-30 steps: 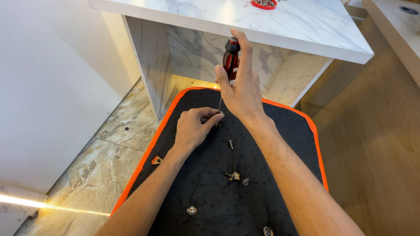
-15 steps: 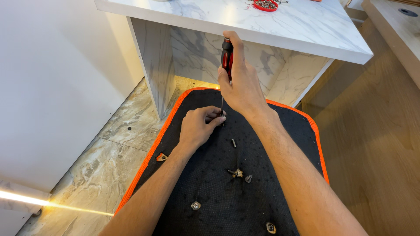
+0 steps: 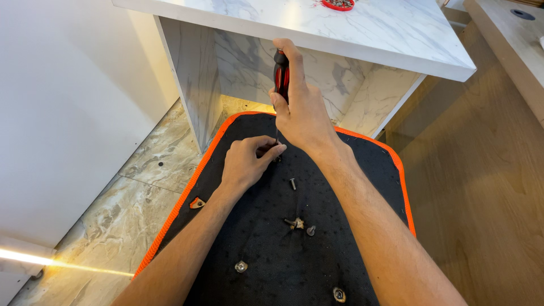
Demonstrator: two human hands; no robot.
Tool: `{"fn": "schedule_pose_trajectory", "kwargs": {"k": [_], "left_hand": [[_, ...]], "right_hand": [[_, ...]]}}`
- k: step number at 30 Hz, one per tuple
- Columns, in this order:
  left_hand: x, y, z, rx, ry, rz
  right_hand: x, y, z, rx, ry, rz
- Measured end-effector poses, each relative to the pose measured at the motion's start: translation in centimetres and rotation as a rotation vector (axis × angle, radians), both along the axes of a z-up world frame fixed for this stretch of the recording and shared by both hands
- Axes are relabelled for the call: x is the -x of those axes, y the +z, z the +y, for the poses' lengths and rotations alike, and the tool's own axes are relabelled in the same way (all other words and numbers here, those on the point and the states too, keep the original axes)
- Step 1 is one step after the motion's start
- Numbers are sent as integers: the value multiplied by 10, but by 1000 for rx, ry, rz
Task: The person uses a screwdriver to tighten screws into the underside of an orange mesh chair seat. They hold the seat steady with one hand while turning the screwdriver with the other, working on multiple screw locations.
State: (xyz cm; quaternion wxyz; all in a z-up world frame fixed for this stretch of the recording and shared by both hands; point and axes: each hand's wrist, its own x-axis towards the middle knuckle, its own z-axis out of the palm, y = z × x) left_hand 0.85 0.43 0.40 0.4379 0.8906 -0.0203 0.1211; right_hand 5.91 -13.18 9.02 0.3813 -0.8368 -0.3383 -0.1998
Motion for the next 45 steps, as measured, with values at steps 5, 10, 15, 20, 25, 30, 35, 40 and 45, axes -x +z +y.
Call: {"fn": "schedule_pose_trajectory", "kwargs": {"k": [5,10,15,20,25,30,35,40,45], "left_hand": [[1,-2,-1,21,-8,-40],[2,-2,-2,15,10,-39],[4,4,-7,21,-12,-10],[5,5,-12,37,-12,-5],[1,2,-11,77,-47,-11],[-8,-2,-12,30,-80,0],[-13,-4,-12,42,-96,10],[-14,-6,-15,35,-108,21],[-15,-8,-16,62,-112,-5]], "right_hand": [[-2,4,-4,23,-104,-94],[1,1,-10,-53,-14,-87],[1,10,-11,32,-9,-20],[-3,16,-7,37,-72,-66],[-2,16,-12,-26,-33,76],[-4,17,-20,28,-130,82],[-1,10,-27,-20,-198,43],[3,9,-35,-93,-74,52],[3,15,-40,15,-236,242]]}}
